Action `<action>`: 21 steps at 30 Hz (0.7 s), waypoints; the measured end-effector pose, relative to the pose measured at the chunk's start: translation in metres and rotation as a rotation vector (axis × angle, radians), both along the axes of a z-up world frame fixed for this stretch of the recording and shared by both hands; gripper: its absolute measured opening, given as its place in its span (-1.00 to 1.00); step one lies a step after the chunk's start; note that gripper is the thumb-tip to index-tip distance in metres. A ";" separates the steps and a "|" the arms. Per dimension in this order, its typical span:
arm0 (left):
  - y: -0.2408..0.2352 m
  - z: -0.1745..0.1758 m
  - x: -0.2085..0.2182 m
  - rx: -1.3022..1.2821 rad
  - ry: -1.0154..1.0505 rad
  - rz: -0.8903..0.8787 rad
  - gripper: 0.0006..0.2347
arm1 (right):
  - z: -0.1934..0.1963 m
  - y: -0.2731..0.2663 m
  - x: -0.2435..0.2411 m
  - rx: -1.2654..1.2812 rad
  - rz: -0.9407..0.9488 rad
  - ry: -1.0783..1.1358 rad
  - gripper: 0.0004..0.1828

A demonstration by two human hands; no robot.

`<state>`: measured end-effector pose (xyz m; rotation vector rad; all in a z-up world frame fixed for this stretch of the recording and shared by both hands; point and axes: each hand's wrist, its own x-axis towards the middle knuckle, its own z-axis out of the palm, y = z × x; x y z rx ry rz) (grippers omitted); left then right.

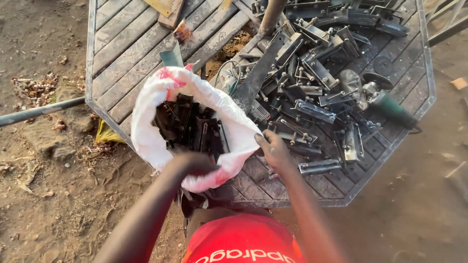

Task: Picking up small metal components from a pile on a workbench and placing them into a white plastic bag.

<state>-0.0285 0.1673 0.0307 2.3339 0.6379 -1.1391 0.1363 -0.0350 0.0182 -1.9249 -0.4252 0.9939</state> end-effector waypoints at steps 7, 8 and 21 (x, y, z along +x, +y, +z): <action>-0.050 -0.042 -0.029 0.303 -0.279 0.035 -0.67 | -0.053 -0.012 -0.001 0.081 -0.020 0.047 -0.62; -0.053 -0.020 -0.015 0.375 -0.479 0.142 -0.75 | -0.060 -0.015 0.001 0.138 0.005 0.093 -0.51; -0.186 -0.024 0.065 -0.159 -0.779 0.468 -0.85 | -0.139 -0.182 0.039 -0.446 -1.031 0.187 0.19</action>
